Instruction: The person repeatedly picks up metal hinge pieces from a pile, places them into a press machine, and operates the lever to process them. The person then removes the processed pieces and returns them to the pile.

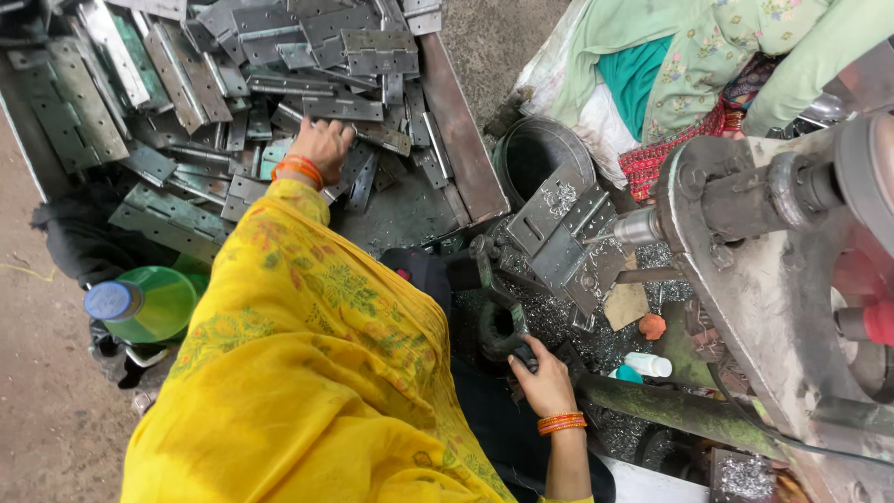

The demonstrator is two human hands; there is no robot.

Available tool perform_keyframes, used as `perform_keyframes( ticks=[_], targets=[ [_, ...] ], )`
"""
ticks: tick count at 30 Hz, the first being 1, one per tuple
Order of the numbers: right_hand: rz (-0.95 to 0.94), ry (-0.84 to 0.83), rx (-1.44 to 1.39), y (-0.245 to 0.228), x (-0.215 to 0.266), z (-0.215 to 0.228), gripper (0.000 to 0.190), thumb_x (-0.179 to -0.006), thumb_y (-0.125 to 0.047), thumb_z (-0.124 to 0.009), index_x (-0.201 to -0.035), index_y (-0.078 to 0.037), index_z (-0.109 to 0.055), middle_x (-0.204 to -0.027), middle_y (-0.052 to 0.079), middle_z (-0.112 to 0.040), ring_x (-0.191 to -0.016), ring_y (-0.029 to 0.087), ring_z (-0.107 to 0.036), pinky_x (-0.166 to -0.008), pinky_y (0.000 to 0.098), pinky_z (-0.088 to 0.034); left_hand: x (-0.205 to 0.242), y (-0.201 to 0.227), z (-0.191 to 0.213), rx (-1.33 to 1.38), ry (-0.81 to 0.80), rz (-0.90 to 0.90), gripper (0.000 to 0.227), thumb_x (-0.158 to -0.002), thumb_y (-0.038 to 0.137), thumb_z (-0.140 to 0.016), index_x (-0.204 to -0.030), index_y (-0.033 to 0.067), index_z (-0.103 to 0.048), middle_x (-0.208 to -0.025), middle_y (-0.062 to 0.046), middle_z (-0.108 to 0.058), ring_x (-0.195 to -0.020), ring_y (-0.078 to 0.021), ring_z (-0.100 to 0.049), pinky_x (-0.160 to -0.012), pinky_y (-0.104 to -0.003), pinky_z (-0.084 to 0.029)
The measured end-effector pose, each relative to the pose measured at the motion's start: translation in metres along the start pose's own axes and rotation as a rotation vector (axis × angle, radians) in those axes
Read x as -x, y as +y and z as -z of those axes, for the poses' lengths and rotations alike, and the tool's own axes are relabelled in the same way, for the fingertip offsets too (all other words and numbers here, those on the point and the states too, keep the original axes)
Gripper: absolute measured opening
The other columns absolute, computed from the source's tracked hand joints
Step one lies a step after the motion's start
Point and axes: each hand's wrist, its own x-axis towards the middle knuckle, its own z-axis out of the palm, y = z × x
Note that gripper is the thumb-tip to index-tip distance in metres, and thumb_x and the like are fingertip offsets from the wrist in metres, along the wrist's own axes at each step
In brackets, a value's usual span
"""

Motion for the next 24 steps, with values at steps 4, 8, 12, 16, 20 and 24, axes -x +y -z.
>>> perform_keyframes(
  ticks=[4, 8, 12, 16, 20, 24],
  targets=[
    [0.028, 0.015, -0.048, -0.002, -0.001, 0.001, 0.052, -0.082, -0.035, -0.073, -0.131, -0.019, -0.067, -0.108, 0.016, -0.078, -0.102, 0.031, -0.076, -0.090, 0.0397, -0.057, 0.002, -0.006, 0.003, -0.120, 0.081, -0.079, 0.048, -0.088, 0.017, -0.066, -0.135, 0.0156, -0.058, -0.123, -0.007, -0.063, -0.120, -0.0298, -0.061, -0.112, -0.064, -0.034],
    [0.066, 0.028, -0.022, 0.002, 0.001, 0.001, 0.053, -0.082, -0.034, -0.073, -0.133, -0.019, -0.065, -0.112, 0.017, -0.076, -0.105, 0.032, -0.074, -0.092, 0.0403, -0.056, 0.008, 0.000, 0.000, -0.146, 0.041, -0.056, 0.044, -0.091, 0.016, -0.064, -0.134, 0.0185, -0.057, -0.121, -0.007, -0.062, -0.120, -0.0274, -0.061, -0.116, -0.067, -0.030],
    [0.006, 0.020, -0.005, -0.001, 0.001, -0.002, 0.053, -0.082, -0.035, -0.073, -0.132, -0.020, -0.065, -0.112, 0.015, -0.076, -0.104, 0.031, -0.074, -0.092, 0.0400, -0.056, 0.001, 0.006, 0.003, -0.109, 0.039, 0.028, 0.048, -0.089, 0.015, -0.064, -0.136, 0.0165, -0.056, -0.120, -0.012, -0.060, -0.115, -0.0302, -0.062, -0.113, -0.067, -0.031],
    [0.015, 0.006, 0.008, 0.001, 0.000, 0.000, 0.052, -0.082, -0.036, -0.073, -0.131, -0.019, -0.065, -0.113, 0.014, -0.076, -0.103, 0.031, -0.075, -0.091, 0.0402, -0.056, -0.007, 0.008, 0.002, -0.104, 0.024, -0.029, 0.047, -0.090, 0.016, -0.064, -0.136, 0.0169, -0.057, -0.118, -0.012, -0.061, -0.113, -0.0320, -0.062, -0.106, -0.058, -0.042],
    [0.045, 0.020, -0.031, 0.002, -0.001, -0.002, 0.052, -0.082, -0.036, -0.073, -0.131, -0.019, -0.066, -0.113, 0.014, -0.076, -0.103, 0.030, -0.075, -0.091, 0.0396, -0.057, -0.003, 0.017, -0.003, -0.144, 0.078, -0.181, 0.046, -0.087, 0.020, -0.062, -0.133, 0.0175, -0.058, -0.119, -0.010, -0.060, -0.107, -0.0305, -0.062, -0.092, -0.048, -0.048],
    [0.039, 0.010, -0.026, 0.008, 0.003, -0.004, 0.053, -0.083, -0.036, -0.072, -0.132, -0.020, -0.064, -0.117, 0.014, -0.074, -0.105, 0.031, -0.073, -0.092, 0.0402, -0.056, 0.018, 0.047, -0.024, -0.139, 0.155, -0.286, 0.039, -0.091, 0.019, -0.057, -0.130, 0.0233, -0.061, -0.117, -0.009, -0.059, -0.100, -0.0301, -0.061, -0.083, -0.045, -0.050]
  ],
)
